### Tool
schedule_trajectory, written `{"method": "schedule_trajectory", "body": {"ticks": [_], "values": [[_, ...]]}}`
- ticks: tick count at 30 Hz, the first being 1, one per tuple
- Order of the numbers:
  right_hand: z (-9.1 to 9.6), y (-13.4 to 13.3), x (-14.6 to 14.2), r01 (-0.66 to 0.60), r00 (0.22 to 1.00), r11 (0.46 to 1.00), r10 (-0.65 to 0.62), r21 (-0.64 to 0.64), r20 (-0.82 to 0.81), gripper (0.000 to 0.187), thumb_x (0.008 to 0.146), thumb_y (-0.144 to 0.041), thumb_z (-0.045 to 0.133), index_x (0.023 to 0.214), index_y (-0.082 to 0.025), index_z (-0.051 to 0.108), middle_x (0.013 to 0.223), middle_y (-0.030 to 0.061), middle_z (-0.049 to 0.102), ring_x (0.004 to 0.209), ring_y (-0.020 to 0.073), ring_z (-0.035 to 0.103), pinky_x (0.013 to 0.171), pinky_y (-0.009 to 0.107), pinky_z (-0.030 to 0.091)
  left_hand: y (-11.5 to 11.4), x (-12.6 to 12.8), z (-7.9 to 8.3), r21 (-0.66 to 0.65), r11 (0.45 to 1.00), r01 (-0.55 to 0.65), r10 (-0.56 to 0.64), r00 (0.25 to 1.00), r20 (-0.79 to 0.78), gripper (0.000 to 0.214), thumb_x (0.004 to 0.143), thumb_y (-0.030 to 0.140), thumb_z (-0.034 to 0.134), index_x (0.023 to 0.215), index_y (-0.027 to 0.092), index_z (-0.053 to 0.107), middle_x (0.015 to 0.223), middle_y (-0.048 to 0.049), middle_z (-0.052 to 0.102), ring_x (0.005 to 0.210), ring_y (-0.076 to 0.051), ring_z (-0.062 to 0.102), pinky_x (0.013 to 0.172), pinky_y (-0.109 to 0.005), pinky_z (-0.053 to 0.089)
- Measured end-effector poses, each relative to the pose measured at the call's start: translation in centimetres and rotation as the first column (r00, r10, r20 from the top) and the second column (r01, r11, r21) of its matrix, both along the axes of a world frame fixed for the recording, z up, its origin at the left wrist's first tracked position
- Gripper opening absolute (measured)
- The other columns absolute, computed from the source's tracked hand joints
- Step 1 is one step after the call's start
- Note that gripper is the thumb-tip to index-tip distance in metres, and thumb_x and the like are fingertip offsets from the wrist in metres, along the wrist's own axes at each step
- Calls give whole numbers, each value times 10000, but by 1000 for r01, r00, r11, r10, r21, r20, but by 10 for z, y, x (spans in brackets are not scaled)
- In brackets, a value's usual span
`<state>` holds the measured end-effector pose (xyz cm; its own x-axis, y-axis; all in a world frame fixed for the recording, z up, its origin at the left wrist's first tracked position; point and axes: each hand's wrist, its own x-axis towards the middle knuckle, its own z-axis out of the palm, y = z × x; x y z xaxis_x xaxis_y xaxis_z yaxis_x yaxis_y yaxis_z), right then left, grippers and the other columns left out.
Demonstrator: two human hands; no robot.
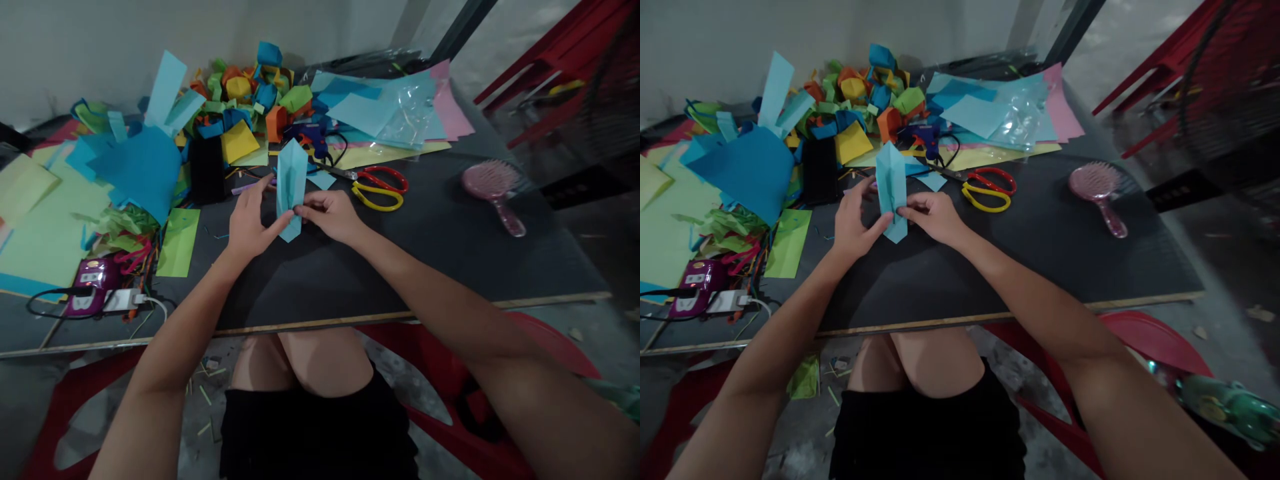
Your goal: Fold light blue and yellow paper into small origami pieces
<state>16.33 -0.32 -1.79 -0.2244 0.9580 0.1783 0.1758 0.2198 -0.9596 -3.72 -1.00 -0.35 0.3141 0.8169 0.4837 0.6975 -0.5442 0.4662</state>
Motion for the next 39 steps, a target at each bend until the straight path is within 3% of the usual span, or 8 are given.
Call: {"method": "schedule_trajectory", "body": {"ticks": [3, 7, 10, 12, 17, 23, 35, 39], "values": [[-5, 0, -1, 0, 995, 999, -4, 40, 97, 436, 772, -618, 697, 753, -182, 700, 639, 20, 668, 579, 165, 629, 601, 314, 518, 2, 2, -3, -81, 995, -53, 53, 999, -1, 426, 926, 559, 498, 950, 161, 649, 850, -89, 677, 841, -221, 636, 771, -329, 488], [-8, 0, 1, 81, 980, 989, -102, 126, 170, 449, 822, -601, 655, 966, -180, 719, 850, 76, 726, 709, 210, 673, 667, 358, 564, 5, 4, -4, -233, 972, -32, 51, 996, 74, 414, 968, 380, 434, 615, 186, 529, 567, -5, 525, 567, -138, 536, 586, -278, 383], [-4, 1, 6, 177, 916, 919, -284, 352, 282, 571, 833, -496, 690, 1331, -236, 587, 1245, 135, 642, 972, 272, 663, 809, 434, 576, 6, 5, -2, -258, 965, -52, 91, 985, 144, 336, 914, 354, 514, 623, 185, 519, 558, 19, 503, 545, -113, 493, 547, -261, 324], [1, -1, 10, 96, 866, 879, -305, 468, 396, 561, 865, -399, 668, 1399, -286, 536, 1370, 135, 548, 1112, 306, 615, 889, 477, 553, 6, 6, -1, -272, 961, -52, 99, 982, 162, 352, 896, 366, 519, 596, 187, 479, 533, 30, 455, 525, -104, 446, 529, -260, 284], [9, -4, 14, -197, 777, 814, -210, 546, 593, 329, 953, -226, 500, 1201, -344, 682, 1322, 74, 587, 1151, 288, 595, 968, 500, 502, 8, 6, -2, -317, 948, -19, 61, 990, 124, 439, 873, 401, 495, 512, 200, 346, 471, 37, 329, 486, -99, 337, 510, -276, 204], [5, 0, 19, -249, 778, 724, -247, 644, 578, 261, 959, -229, 490, 962, -271, 748, 1006, 60, 716, 997, 252, 637, 879, 437, 515, 10, 4, -1, -325, 945, -38, 73, 993, 97, 465, 876, 409, 511, 499, 205, 331, 471, 36, 305, 484, -105, 338, 511, -285, 192], [6, 4, 15, -425, 639, 730, -177, 536, 748, 337, 985, -200, 447, 960, -264, 778, 971, 46, 762, 975, 246, 598, 804, 430, 420, 9, 5, -4, -330, 943, -35, 48, 998, 30, 530, 886, 404, 533, 470, 192, 284, 466, 39, 233, 462, -95, 302, 496, -268, 172], [2, 7, 18, -439, 655, 754, -103, 489, 748, 363, 949, -133, 445, 990, -267, 781, 976, 64, 754, 995, 248, 604, 810, 425, 433, 7, 3, -4, -238, 970, -44, 29, 997, -68, 454, 927, 464, 474, 583, 184, 567, 536, -14, 515, 565, -149, 497, 516, -257, 317]]}}
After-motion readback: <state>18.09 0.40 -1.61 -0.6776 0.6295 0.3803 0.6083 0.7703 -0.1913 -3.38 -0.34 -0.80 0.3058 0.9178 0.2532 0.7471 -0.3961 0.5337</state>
